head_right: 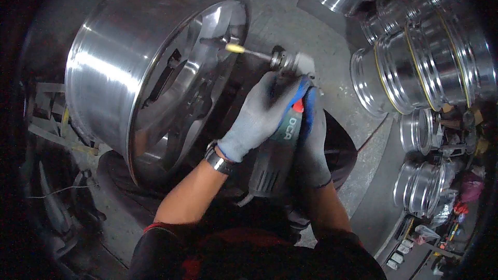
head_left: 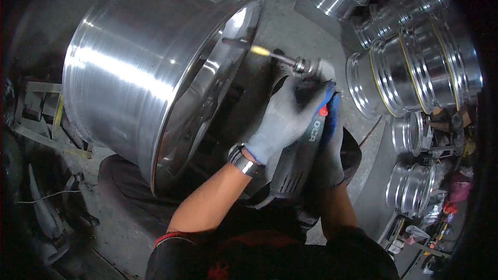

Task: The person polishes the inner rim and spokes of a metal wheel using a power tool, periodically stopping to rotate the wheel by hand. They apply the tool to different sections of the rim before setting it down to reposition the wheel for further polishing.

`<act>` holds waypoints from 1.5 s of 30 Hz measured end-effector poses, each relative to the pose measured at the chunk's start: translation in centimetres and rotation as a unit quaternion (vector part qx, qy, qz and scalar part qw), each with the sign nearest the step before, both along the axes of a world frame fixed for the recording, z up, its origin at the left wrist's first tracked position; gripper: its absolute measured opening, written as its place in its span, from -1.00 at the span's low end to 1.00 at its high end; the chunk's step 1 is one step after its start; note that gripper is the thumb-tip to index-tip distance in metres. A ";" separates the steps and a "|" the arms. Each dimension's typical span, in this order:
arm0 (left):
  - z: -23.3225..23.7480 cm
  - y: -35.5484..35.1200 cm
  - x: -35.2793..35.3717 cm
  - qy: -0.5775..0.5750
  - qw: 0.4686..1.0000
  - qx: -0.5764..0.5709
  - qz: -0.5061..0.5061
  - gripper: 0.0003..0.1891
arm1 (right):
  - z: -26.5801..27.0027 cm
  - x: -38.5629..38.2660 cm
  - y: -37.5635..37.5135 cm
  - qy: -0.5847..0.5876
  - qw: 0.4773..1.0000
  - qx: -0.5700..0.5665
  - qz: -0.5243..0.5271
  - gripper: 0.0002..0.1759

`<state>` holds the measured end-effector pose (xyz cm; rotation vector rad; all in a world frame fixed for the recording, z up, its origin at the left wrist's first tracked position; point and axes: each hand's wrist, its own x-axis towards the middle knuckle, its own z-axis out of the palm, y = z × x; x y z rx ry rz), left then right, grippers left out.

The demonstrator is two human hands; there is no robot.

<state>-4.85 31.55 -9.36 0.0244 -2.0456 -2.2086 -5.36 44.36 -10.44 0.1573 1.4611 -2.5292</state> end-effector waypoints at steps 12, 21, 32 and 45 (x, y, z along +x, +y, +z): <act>0.3 -0.5 -1.2 0.057 0.998 0.027 -0.032 -0.54 | -0.2 -1.0 0.1 0.104 0.988 0.113 -0.033 -0.41; -0.5 -1.2 3.0 -0.128 0.991 -0.038 -0.014 -0.48 | -2.4 2.9 0.1 0.031 0.998 0.049 0.028 -0.46; 1.9 -1.2 -1.6 0.048 0.996 0.046 -0.060 -0.53 | 0.5 -1.5 -0.6 0.062 0.997 0.037 -0.039 -0.40; 0.0 -1.3 1.8 -0.081 0.996 0.001 -0.034 -0.51 | -2.6 1.6 0.2 0.067 0.996 0.064 0.010 -0.41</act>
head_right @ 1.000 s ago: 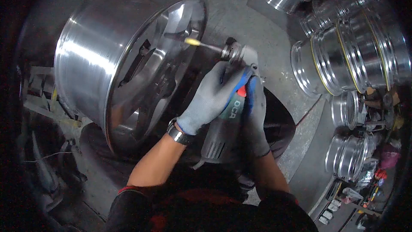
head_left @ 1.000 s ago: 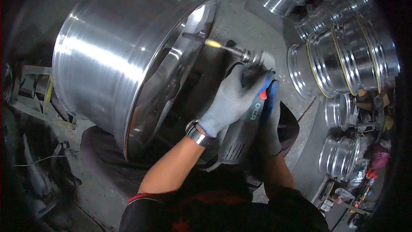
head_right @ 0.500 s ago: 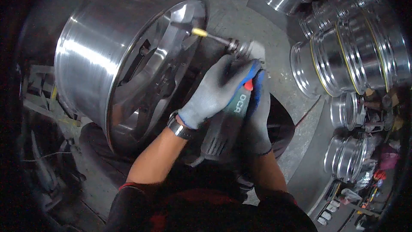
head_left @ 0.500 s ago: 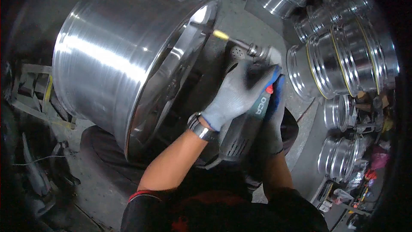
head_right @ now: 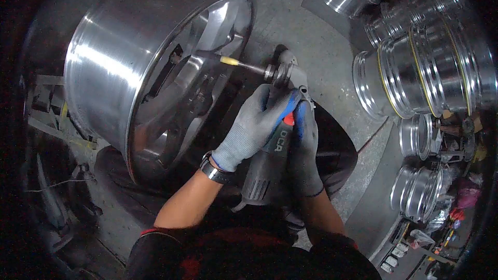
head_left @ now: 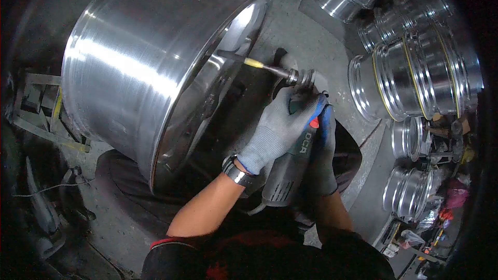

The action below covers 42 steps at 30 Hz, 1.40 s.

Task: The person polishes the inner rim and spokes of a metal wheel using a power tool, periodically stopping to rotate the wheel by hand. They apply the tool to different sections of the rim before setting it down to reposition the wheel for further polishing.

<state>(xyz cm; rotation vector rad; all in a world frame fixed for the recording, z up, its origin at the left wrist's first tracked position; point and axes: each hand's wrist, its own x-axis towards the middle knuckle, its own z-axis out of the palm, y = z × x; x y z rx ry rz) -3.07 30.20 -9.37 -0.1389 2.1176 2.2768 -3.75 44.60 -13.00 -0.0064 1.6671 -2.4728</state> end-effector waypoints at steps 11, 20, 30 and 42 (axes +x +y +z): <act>2.9 -0.4 -3.6 0.080 0.991 0.085 -0.066 -0.60 | 3.5 -3.1 -0.8 0.015 0.999 -0.015 -0.026 -0.39; 2.2 0.0 -3.4 0.098 0.989 0.092 -0.053 -0.53 | 4.6 -2.6 -1.2 -0.021 0.999 0.012 -0.045 -0.39; 1.5 0.0 -3.5 0.135 0.988 0.077 -0.018 -0.55 | 4.1 -3.0 -1.0 0.026 0.997 0.063 -0.040 -0.38; 1.7 -0.2 -4.2 0.138 0.990 0.021 -0.032 -0.57 | 5.6 -3.3 -1.5 0.002 0.999 0.036 -0.036 -0.40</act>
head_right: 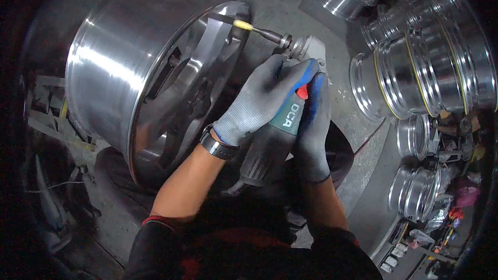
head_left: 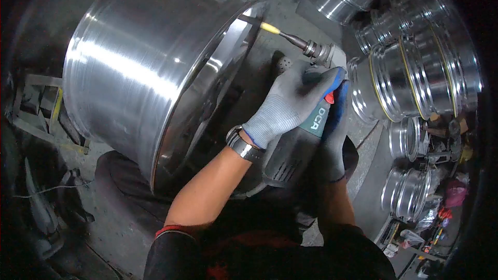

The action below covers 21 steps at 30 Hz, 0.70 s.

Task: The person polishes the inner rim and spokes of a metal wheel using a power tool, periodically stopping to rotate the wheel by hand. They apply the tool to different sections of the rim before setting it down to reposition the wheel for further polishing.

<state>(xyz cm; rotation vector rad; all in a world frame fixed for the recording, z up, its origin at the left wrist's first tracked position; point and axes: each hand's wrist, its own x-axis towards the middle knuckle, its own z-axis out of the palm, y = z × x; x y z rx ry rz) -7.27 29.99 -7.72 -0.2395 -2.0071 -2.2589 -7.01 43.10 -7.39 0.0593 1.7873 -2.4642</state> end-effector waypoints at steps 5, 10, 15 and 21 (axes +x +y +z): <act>-0.4 0.2 1.1 0.008 0.999 0.023 0.040 -0.59 | -0.9 0.0 0.1 0.061 0.993 0.097 -0.006 -0.41; 0.7 -0.1 0.1 -0.007 1.000 0.015 0.002 -0.59 | -0.2 0.1 -0.2 -0.004 1.000 -0.016 -0.005 -0.42; -0.1 0.3 0.5 -0.028 0.999 0.043 -0.007 -0.58 | -1.0 0.0 0.3 0.037 0.998 -0.037 0.035 -0.42; -1.0 0.5 0.7 -0.008 0.998 -0.016 0.055 -0.55 | -1.2 0.4 0.5 0.030 0.998 0.055 0.019 -0.39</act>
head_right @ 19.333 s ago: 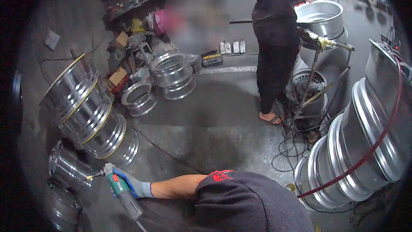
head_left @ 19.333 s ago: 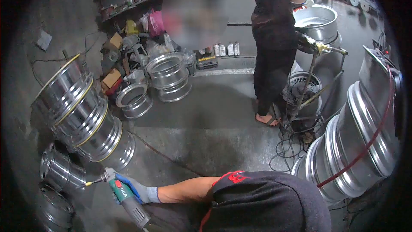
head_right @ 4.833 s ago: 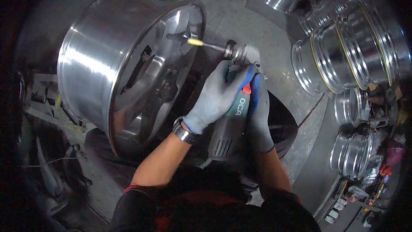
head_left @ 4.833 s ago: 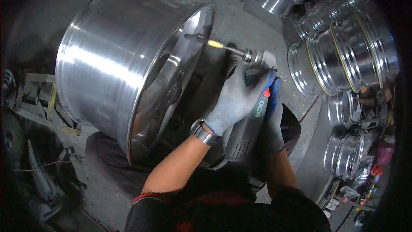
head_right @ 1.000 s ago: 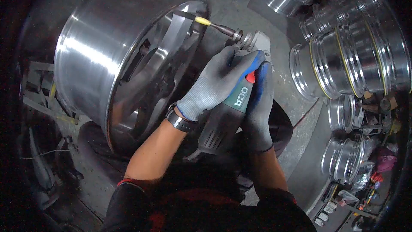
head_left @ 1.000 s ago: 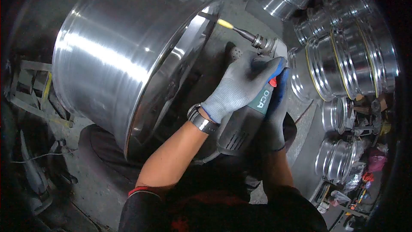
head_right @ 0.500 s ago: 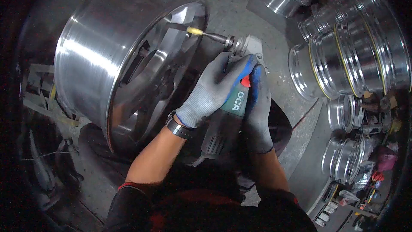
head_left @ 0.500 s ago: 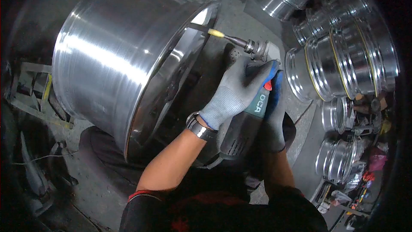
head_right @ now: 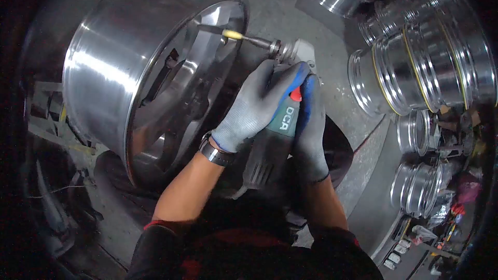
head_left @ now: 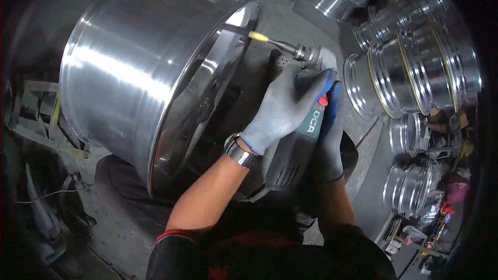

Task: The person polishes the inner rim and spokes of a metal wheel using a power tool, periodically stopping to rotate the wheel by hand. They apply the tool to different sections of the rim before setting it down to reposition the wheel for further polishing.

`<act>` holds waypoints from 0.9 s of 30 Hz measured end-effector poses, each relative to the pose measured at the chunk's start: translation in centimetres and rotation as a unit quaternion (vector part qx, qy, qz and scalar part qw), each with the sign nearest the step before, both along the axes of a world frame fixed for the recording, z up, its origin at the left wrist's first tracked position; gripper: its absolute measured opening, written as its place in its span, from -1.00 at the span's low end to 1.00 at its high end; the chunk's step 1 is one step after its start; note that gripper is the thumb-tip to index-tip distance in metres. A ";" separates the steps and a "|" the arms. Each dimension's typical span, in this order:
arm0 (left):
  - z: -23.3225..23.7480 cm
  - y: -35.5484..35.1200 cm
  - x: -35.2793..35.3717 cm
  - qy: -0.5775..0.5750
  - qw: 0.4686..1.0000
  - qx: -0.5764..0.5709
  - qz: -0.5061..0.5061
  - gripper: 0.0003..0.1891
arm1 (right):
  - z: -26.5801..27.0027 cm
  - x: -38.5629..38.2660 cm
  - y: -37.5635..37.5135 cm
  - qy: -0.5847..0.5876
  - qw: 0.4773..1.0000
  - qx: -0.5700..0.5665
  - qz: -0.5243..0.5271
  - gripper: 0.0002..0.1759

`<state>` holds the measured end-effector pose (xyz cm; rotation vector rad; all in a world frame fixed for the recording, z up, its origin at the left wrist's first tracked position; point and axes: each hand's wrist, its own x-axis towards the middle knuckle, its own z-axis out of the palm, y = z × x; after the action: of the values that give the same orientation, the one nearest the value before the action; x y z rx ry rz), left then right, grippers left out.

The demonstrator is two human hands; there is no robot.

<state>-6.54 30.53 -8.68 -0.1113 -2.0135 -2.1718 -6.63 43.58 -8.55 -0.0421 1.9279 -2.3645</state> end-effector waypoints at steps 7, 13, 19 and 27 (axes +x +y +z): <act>2.3 -0.4 -1.3 -0.052 0.996 -0.008 -0.070 -0.46 | 0.1 -0.6 -0.2 -0.023 0.996 -0.089 -0.008 -0.34; 0.9 -0.8 0.1 -0.032 0.998 -0.015 -0.054 -0.48 | -2.6 0.1 -0.3 -0.058 0.992 -0.097 -0.063 -0.36; 0.7 -1.0 1.5 -0.043 0.999 0.001 -0.029 -0.49 | -3.3 1.0 -0.1 -0.004 0.998 -0.049 -0.034 -0.38; 1.0 -1.3 0.0 -0.066 0.995 -0.025 -0.068 -0.48 | -1.5 1.1 -1.2 -0.022 0.992 -0.112 -0.047 -0.41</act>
<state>-6.50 29.27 -7.65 -0.1182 -2.1934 -2.2653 -5.51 42.42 -10.06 0.0851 1.6718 -2.6096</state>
